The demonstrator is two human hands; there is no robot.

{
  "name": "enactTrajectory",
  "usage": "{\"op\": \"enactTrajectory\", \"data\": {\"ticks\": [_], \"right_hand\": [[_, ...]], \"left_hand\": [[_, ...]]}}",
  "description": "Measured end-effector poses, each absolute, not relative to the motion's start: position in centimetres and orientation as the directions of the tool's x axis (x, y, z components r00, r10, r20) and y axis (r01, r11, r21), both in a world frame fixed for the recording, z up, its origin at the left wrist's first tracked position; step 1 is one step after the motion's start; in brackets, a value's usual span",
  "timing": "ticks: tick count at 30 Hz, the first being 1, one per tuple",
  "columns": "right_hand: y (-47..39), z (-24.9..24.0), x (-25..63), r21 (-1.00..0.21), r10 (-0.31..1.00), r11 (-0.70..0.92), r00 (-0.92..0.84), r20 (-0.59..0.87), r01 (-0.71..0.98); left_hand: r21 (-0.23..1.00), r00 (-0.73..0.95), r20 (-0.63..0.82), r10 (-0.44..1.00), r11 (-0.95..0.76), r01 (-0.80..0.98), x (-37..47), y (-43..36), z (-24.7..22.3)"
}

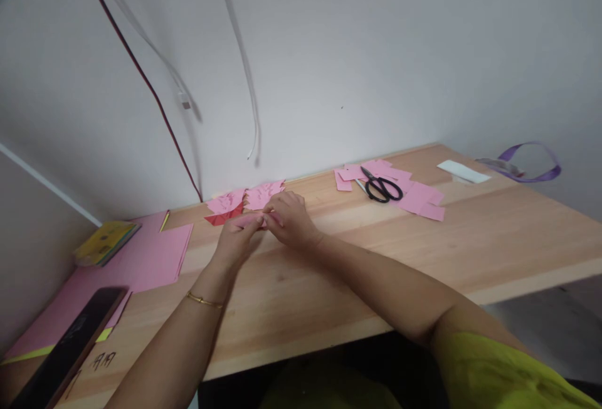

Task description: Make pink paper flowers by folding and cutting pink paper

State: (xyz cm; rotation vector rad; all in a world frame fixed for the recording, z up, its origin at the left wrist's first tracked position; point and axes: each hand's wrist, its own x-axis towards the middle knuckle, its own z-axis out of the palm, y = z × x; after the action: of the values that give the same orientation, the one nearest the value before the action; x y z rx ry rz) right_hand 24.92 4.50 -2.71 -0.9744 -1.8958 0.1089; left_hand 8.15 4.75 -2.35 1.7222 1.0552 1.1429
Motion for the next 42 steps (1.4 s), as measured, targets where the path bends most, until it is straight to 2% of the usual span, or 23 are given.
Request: {"op": "enactTrajectory", "data": {"ticks": [5, 10, 13, 17, 20, 26, 32, 42], "right_hand": [[4.9, -2.9, 25.0, -0.501, 0.707, 0.661, -0.239, 0.666, 0.559], [5.1, -3.2, 25.0, -0.574, 0.749, 0.648, -0.28, 0.601, 0.501], [5.1, -3.1, 24.9, -0.651, 0.802, 0.591, -0.262, 0.537, 0.476], [5.2, -3.0, 24.9, -0.765, 0.868, 0.495, -0.204, 0.453, 0.412], [5.3, -3.1, 24.9, -0.81, 0.886, 0.463, -0.194, 0.42, 0.361], [5.3, -2.9, 25.1, -0.886, 0.923, 0.366, -0.235, 0.306, 0.284], [5.3, -2.4, 25.5, -0.9, 0.923, 0.368, -0.209, 0.324, 0.232], [5.2, -2.8, 25.2, -0.884, 0.914, 0.383, -0.25, 0.32, 0.269]], "left_hand": [[0.845, 0.294, 0.317, 0.902, -0.409, 0.343, 7.9, 4.9, -2.7], [0.817, 0.327, 0.316, 0.891, -0.431, 0.383, 7.8, 5.0, -2.7], [0.869, 0.309, 0.264, 0.914, -0.364, 0.334, 8.0, 4.9, -2.7], [0.983, 0.254, 0.088, 0.963, -0.126, 0.136, 8.4, 4.9, -3.3], [0.999, 0.195, 0.024, 0.981, -0.032, 0.037, 8.5, 5.1, -3.8], [0.977, 0.123, 0.068, 0.99, -0.091, 0.193, 8.1, 5.3, -3.7], [0.987, 0.1, 0.06, 0.993, -0.073, 0.14, 8.5, 4.8, -2.8], [0.999, 0.072, -0.014, 0.997, 0.016, -0.03, 8.9, 4.8, -2.9]]}}
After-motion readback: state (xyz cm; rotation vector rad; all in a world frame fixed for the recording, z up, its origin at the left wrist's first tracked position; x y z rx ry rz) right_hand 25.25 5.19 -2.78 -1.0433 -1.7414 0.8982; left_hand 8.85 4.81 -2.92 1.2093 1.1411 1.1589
